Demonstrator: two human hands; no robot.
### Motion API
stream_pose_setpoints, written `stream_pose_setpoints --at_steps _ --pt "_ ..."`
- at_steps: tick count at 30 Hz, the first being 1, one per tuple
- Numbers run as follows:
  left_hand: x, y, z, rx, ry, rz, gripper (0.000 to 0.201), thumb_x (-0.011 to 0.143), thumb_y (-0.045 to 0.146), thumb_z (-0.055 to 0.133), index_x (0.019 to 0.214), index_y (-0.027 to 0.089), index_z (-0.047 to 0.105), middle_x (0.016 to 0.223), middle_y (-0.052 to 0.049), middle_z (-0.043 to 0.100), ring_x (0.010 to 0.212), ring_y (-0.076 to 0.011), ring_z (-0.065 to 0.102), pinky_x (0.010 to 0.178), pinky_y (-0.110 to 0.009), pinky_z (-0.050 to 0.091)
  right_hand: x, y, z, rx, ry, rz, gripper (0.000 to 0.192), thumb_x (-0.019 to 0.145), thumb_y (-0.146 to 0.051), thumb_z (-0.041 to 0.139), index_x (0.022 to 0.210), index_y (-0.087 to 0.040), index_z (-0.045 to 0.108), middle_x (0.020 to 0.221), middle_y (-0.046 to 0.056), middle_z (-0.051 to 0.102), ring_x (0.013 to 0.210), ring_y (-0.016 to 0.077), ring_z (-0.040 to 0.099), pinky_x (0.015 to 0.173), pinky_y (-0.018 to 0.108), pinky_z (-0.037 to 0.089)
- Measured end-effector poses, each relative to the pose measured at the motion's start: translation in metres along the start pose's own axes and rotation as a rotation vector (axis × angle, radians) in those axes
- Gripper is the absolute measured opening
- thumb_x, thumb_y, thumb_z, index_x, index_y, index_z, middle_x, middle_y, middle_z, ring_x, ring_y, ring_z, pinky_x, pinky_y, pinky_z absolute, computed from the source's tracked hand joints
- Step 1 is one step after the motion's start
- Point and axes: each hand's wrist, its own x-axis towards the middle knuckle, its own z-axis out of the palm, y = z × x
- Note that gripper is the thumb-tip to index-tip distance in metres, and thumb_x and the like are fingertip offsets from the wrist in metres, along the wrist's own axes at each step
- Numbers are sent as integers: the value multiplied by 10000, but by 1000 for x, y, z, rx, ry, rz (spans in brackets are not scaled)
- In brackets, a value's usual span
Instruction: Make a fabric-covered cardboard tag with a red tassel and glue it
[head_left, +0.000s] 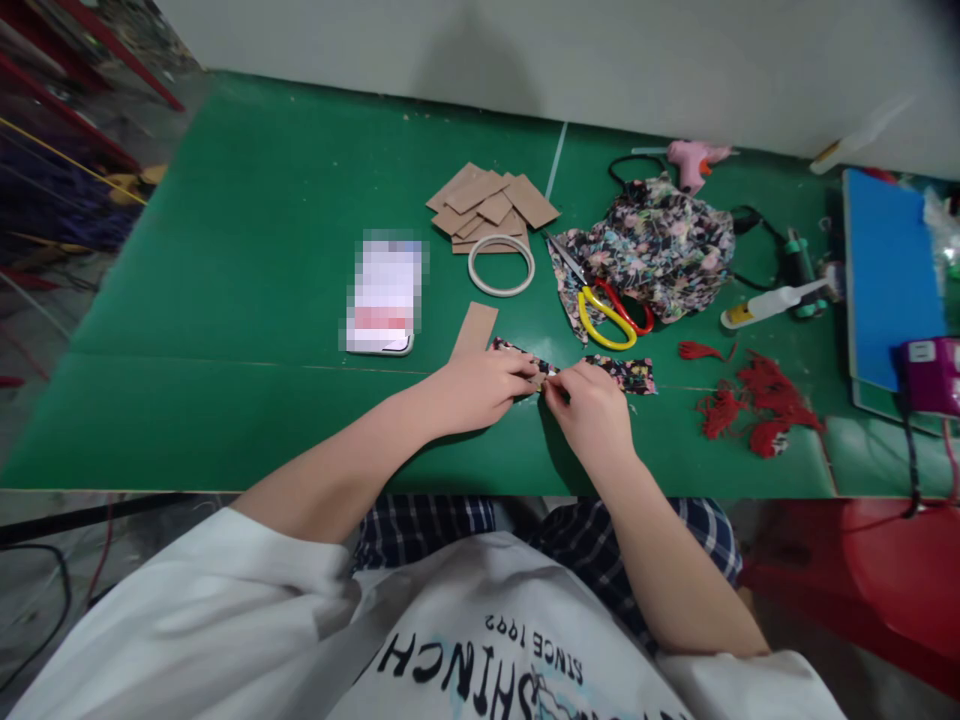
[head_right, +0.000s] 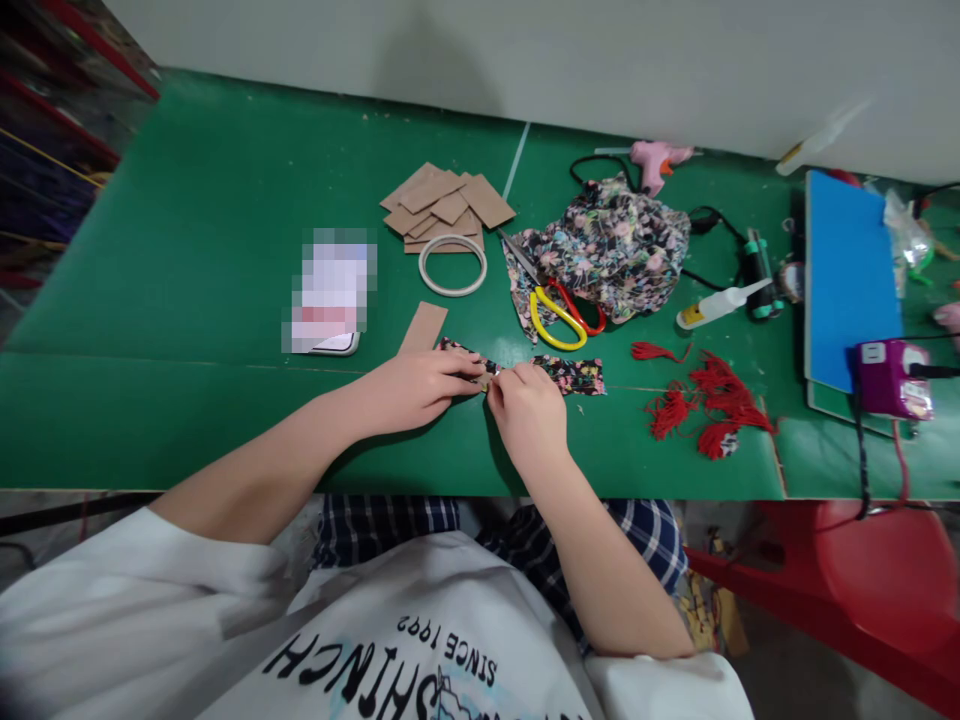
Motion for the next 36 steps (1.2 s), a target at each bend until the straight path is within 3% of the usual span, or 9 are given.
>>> stream_pose_setpoints --at_steps 13,19,25,28,36 --pt "1 1 -2 -12 -1 2 328 824 62 435 1064 152 639 1212 -79 585 1176 -198 496 1003 -351 407 1 -3 0 -43 -18 -48 208 830 -169 442 652 -178 549 657 61 539 694 196 465 690 318 391" --pt "1 1 -3 8 -3 2 319 830 70 436 1060 152 642 1211 -77 586 1180 -202 494 1007 -348 398 5 1 -1 43 -24 -47 185 790 -143 480 618 -189 530 628 45 532 664 184 475 649 299 374" --pt "0 0 -2 34 -8 -4 323 842 82 428 1067 171 642 1219 -62 582 1180 -189 493 1007 -328 394 11 10 -9 259 -146 98 139 767 -187 559 628 -178 567 638 20 569 639 150 504 604 263 359" --pt "0 0 -2 39 -21 -12 321 842 84 428 1066 165 645 1214 -69 584 1173 -196 498 995 -334 405 10 14 -11 335 -169 91 127 785 -200 560 668 -173 603 671 24 605 663 150 532 638 267 379" --pt "1 1 -3 21 -24 -15 321 833 82 440 1065 161 647 1204 -76 588 1143 -210 519 984 -349 415 4 8 -7 134 -62 -52 170 811 -172 516 664 -172 602 680 54 596 705 183 516 685 301 403"
